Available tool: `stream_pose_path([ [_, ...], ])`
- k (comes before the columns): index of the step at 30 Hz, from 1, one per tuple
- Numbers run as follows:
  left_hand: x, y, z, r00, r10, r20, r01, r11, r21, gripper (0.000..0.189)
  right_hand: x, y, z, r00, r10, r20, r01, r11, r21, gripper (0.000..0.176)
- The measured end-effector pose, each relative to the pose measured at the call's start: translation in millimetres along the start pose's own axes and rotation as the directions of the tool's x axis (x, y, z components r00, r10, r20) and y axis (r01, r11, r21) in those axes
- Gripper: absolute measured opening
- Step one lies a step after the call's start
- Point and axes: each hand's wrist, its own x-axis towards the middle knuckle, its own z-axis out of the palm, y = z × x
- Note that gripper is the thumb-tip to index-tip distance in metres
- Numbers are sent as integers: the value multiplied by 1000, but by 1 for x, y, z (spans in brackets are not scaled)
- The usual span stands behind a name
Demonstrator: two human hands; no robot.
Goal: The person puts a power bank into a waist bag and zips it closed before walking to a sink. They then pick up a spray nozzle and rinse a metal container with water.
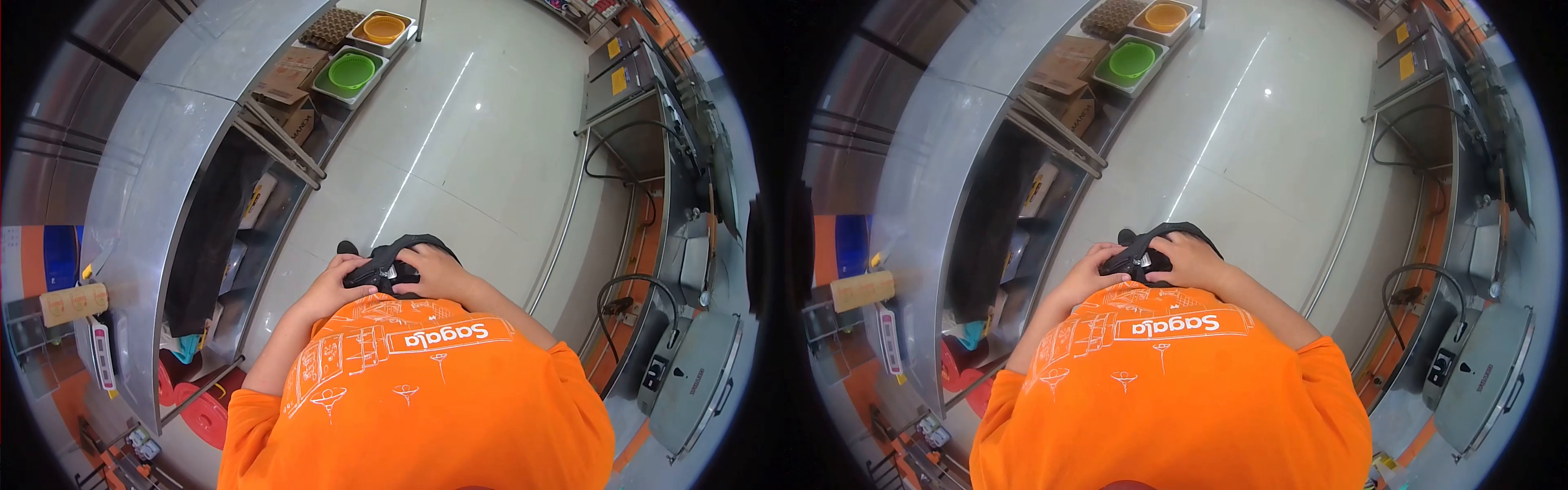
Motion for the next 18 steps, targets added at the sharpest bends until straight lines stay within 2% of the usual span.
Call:
stream_pose_path([
  [1,0,3,1,1000,-13,-28,12,1000,-13,53,0,-1,-2,1000,3,-5,-3,1000,0,34],
  [3,-1,11,0,998,-24,-56,23,1000,-21,50,2,-1,-4,987,100,123,-97,995,-28,34],
  [4,-2,14,0,997,-31,-75,32,999,10,48,0,2,-2,988,99,120,-97,995,-28,34],
  [6,-4,18,-1,995,-38,-95,42,998,40,46,-6,11,1,998,-61,33,65,992,-109,29],
  [7,-4,19,-1,994,-42,-104,49,997,64,44,-9,11,0,998,-62,32,65,992,-110,29],
  [9,-5,20,-2,993,-44,-112,54,994,91,42,-13,7,-4,973,-221,-64,187,923,-335,25],
  [10,-5,20,-3,994,-12,-108,25,992,120,37,-14,10,-2,973,-219,-67,185,924,-336,25],
  [12,-6,17,-4,995,18,-102,-3,989,149,31,-17,17,3,926,-369,-83,292,837,-462,25],
  [14,-4,8,-5,996,-31,-84,37,997,72,20,-17,17,3,941,-336,-38,283,845,-453,26],
  [16,-5,9,-9,996,-7,-91,18,994,112,18,-16,14,-1,953,-302,8,274,852,-446,27],
  [18,-6,13,-11,995,18,-97,-3,989,150,16,-17,9,-9,973,-227,33,225,913,-340,30],
])
